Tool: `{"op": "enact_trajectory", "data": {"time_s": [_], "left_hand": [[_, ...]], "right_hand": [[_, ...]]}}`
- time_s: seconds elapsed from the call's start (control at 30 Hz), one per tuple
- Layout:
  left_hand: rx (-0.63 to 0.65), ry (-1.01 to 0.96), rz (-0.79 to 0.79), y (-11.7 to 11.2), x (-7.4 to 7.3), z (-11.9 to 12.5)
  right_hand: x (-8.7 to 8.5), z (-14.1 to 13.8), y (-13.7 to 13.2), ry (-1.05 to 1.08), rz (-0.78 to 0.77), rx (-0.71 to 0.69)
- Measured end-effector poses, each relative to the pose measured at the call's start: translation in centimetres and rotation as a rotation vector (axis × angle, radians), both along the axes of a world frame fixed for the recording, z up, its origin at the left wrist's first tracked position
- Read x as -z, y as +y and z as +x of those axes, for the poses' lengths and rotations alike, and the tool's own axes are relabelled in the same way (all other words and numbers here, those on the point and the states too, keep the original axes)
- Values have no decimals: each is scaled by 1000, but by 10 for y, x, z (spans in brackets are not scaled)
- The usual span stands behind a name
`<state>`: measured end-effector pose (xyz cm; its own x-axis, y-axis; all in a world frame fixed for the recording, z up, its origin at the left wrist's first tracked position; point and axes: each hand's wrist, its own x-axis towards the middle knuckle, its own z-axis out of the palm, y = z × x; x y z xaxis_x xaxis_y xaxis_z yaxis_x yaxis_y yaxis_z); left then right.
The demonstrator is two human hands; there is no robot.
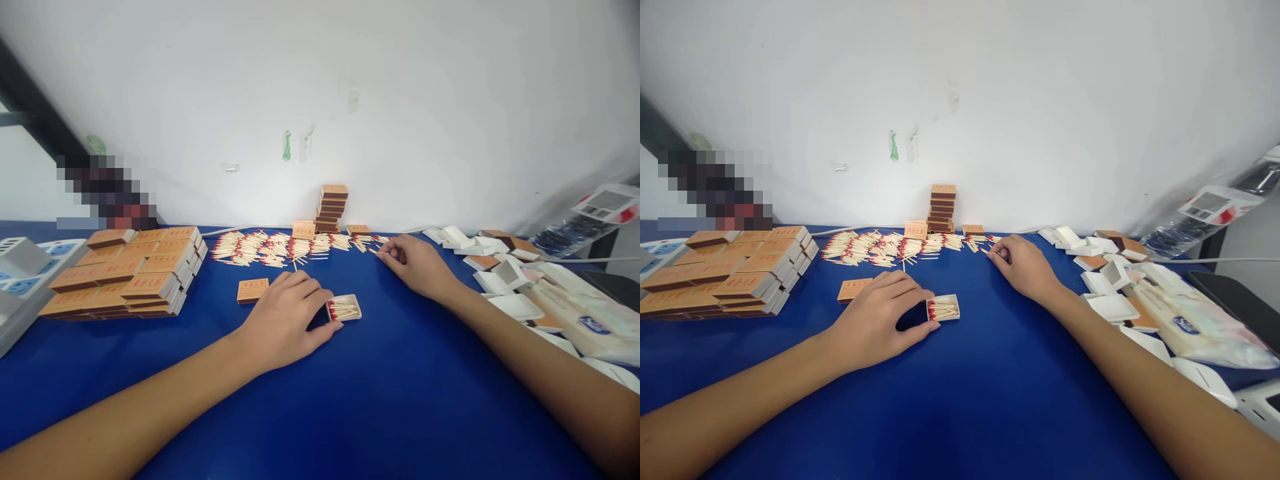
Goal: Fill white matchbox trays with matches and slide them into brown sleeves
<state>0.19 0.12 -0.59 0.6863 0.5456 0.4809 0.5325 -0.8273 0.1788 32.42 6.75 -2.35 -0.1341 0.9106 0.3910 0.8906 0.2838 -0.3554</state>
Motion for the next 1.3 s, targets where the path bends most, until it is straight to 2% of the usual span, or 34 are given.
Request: {"op": "enact_trajectory", "data": {"time_s": [0.23, 0.57, 0.7, 0.83, 0.97, 1.13, 1.3], "left_hand": [[4, -7, 3, 0, 0, -1], [-8, -15, -12, 2, 0, -2], [-23, -15, -18, 2, -1, -1], [-53, -12, -20, 2, -1, -1], [-62, -18, -15, 2, -1, -1], [-60, -13, -14, 1, -1, -1], [-64, -1, -18, 1, -1, -1]], "right_hand": [[-4, 6, 0, -49, -83, -17], [-8, 4, -5, -124, -57, -119], [-20, -12, -20, -89, 18, -204], [-32, -44, -49, -55, 33, -338], [-31, -69, -71, -117, -5, -443], [-23, -78, -78, -186, 14, -482], [-30, -74, -77, -149, 42, -492]]}}
